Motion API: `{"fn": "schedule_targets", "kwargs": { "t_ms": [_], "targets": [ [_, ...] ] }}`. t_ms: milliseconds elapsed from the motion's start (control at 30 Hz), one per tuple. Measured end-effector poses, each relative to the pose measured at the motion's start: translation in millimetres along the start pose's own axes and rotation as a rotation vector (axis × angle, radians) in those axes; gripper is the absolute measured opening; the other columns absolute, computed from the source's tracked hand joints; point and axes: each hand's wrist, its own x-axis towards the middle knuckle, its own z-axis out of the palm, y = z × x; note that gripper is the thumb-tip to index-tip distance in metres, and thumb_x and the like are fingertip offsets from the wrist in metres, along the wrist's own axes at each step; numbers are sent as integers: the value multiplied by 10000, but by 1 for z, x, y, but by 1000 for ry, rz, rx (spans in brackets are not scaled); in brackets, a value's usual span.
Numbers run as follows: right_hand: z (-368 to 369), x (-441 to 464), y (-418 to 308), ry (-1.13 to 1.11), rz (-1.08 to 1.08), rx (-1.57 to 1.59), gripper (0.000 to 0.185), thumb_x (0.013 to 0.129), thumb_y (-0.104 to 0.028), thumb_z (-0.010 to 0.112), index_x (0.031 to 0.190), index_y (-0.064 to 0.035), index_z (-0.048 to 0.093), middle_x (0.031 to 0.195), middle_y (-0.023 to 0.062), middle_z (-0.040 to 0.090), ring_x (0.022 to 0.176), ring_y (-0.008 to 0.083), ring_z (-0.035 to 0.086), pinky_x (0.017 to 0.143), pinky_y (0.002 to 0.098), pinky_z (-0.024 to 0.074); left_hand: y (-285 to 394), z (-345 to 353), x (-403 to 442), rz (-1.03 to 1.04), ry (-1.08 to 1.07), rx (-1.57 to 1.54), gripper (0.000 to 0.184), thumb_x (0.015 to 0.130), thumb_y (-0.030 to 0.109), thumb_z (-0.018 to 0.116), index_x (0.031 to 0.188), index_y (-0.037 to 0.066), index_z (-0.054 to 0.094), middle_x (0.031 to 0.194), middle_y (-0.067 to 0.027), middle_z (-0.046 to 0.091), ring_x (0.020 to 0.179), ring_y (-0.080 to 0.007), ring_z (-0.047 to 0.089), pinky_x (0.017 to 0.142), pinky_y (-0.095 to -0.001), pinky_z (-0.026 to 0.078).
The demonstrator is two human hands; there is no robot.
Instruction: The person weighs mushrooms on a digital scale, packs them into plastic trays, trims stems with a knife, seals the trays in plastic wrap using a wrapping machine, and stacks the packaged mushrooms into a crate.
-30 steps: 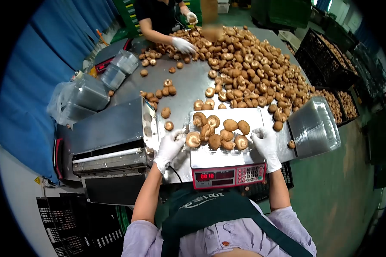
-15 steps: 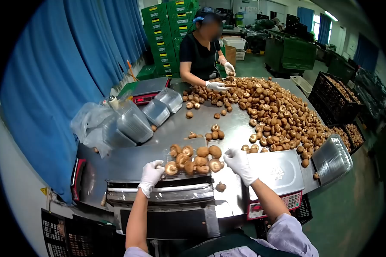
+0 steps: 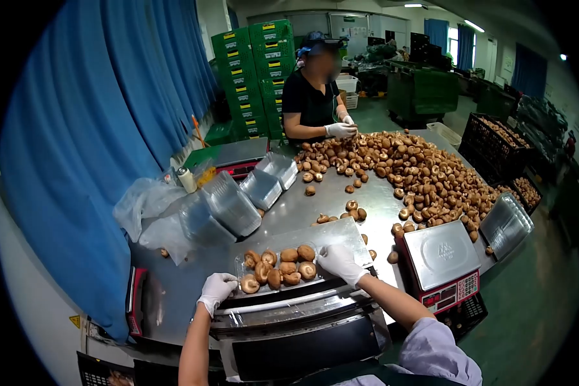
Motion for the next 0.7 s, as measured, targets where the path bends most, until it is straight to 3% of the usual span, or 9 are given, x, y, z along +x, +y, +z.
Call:
{"fn": "schedule_targets", "kwargs": {
  "t_ms": [67, 100, 133, 167, 233, 333, 467, 633, 700],
  "targets": [
    [-2, -1, -11, 4, 18, -157, 326, 808, -328, 592, 952, -49, 678, 787, 162, 666, 745, 341, 643, 698, 408, 509, 2, -8, 4, 213, 166, 364, 276, 763, 206, 609, 965, 36, 689, 891, -130, 686, 829, -262, 663, 789, -365, 511],
    [-4, -1, -17, 108, -86, -126, 394, 827, -375, 579, 1041, -49, 637, 852, 179, 660, 794, 343, 639, 723, 407, 505, 16, -12, 1, 167, 171, 383, 335, 784, 239, 582, 1064, 69, 653, 1105, -143, 629, 1037, -313, 586, 923, -388, 447],
    [-6, 1, -21, 211, -189, -96, 469, 846, -421, 566, 1129, -49, 596, 916, 196, 654, 843, 345, 635, 748, 406, 502, 15, -10, 9, 173, 174, 381, 335, 784, 239, 582, 1064, 69, 653, 1105, -143, 629, 1037, -313, 586, 923, -388, 447],
    [-14, 2, -23, 53, -308, -41, 575, 875, -453, 521, 1235, -5, 493, 1172, 259, 550, 1096, 368, 536, 899, 411, 449, 13, -5, 22, 339, 179, 294, 373, 794, 223, 567, 1137, 81, 608, 1186, -158, 575, 1099, -313, 546, 958, -381, 421],
    [-6, 11, -31, 18, -477, -100, 612, 877, -480, 508, 1269, -13, 466, 1257, 258, 479, 1170, 382, 466, 961, 424, 399, 20, 0, 36, 579, 133, 299, 498, 803, 177, 537, 1291, 100, 486, 1350, -189, 436, 1242, -323, 430, 1036, -368, 347],
    [18, 20, -35, -161, -724, -254, 694, 876, -562, 458, 1351, -60, 399, 1405, 233, 338, 1298, 405, 317, 1082, 462, 265, 16, 12, 64, 685, 10, 417, 516, 796, 140, 562, 1302, 95, 473, 1332, -191, 447, 1259, -322, 409, 1058, -363, 320],
    [33, 20, -24, -116, -811, -279, 626, 883, -558, 437, 1300, -92, 465, 1360, 193, 414, 1244, 374, 389, 1036, 471, 304, 32, 1, 49, 569, -129, 256, 481, 758, 117, 583, 1235, 94, 528, 1237, -164, 535, 1152, -317, 506, 998, -359, 390],
    [33, 22, -24, -115, -839, -249, 605, 887, -549, 437, 1275, -86, 481, 1334, 184, 435, 1197, 372, 428, 1011, 471, 326, 26, 11, 30, 538, 133, 265, 261, 696, 65, 648, 943, 84, 562, 907, -70, 594, 771, -244, 597, 663, -345, 481],
    [32, 21, -26, -120, -833, -244, 602, 887, -546, 437, 1271, -86, 482, 1331, 181, 438, 1188, 370, 437, 1006, 473, 331, 10, 14, 35, 686, 206, 381, 265, 690, 67, 657, 935, 85, 558, 909, -66, 593, 775, -248, 595, 667, -344, 482]
  ]
}}
